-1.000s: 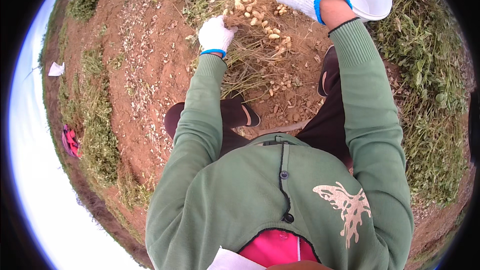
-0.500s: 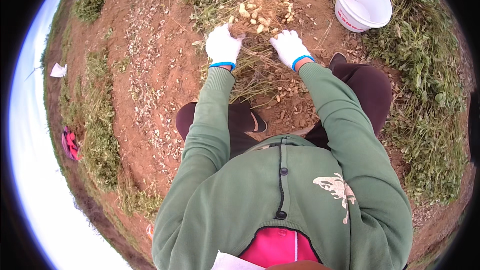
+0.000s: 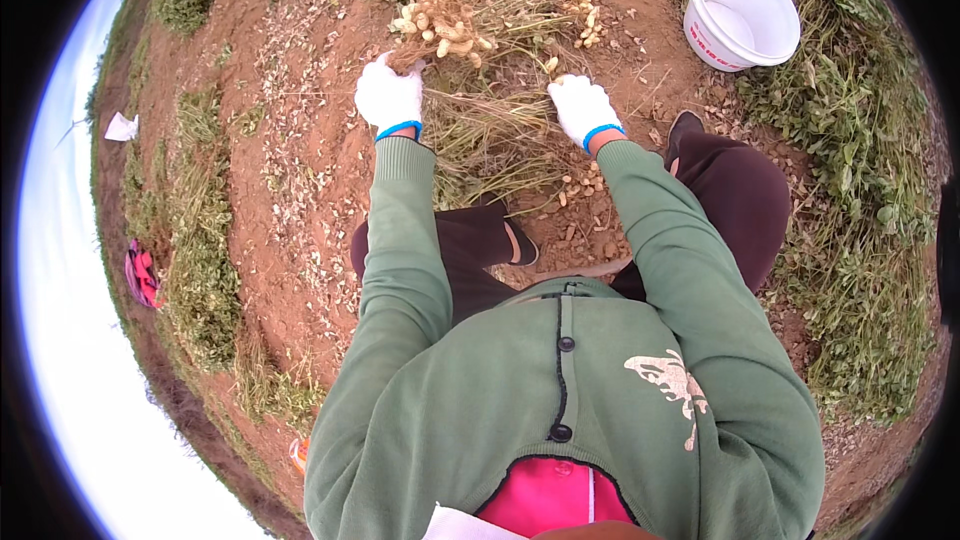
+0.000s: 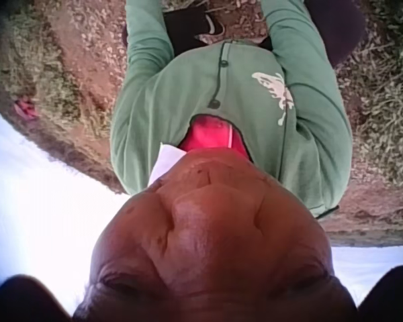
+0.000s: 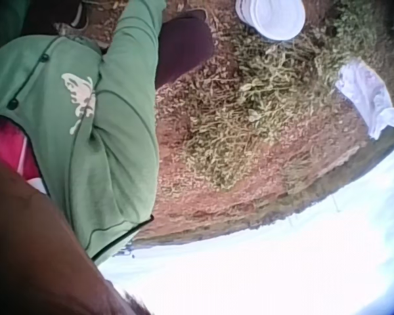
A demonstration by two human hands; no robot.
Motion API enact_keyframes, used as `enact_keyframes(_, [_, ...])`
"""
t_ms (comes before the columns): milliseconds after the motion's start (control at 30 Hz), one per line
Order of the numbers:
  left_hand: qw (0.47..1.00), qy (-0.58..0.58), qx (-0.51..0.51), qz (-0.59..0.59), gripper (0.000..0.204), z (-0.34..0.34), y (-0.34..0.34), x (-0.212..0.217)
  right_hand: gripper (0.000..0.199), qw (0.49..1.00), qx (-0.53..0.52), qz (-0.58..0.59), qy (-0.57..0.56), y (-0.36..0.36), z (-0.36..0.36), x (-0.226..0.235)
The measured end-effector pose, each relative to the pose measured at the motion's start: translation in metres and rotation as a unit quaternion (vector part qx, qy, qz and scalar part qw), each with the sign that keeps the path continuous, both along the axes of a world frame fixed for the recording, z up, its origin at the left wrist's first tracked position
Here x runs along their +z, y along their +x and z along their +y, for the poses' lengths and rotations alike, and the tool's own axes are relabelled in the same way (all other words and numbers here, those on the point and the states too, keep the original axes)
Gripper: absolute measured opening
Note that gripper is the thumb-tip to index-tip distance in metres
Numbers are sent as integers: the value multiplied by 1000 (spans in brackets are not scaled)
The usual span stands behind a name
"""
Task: The person harvests peanuts by hand, pulling plants from the soil and shaking off dirt. They separate peanuts from the roots and place them into a white bucket while working in an outdoor field.
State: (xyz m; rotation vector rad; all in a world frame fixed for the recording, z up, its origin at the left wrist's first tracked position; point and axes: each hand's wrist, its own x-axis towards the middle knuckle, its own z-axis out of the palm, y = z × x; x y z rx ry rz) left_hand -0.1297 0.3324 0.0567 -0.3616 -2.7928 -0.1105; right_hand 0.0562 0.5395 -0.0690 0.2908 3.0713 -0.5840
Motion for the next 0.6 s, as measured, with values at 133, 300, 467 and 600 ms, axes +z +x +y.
enact_keyframes(133, [996, 71, 49, -32, 64, -58, -56, 14, 26, 999, 10, -36, 17, 10, 10, -21])
enact_keyframes(300, [977, 202, 2, -66, 42, -99, -72, 51, 28, 999, -11, -35, 4, 15, 5, -29])
enact_keyframes(467, [973, 213, 80, -44, 48, -143, -89, 99, 31, 994, -22, -101, 20, 19, 17, -44])
enact_keyframes(600, [955, 291, 59, 6, 45, -229, -115, 127, 33, 997, -25, -68, 40, 20, 13, -66])
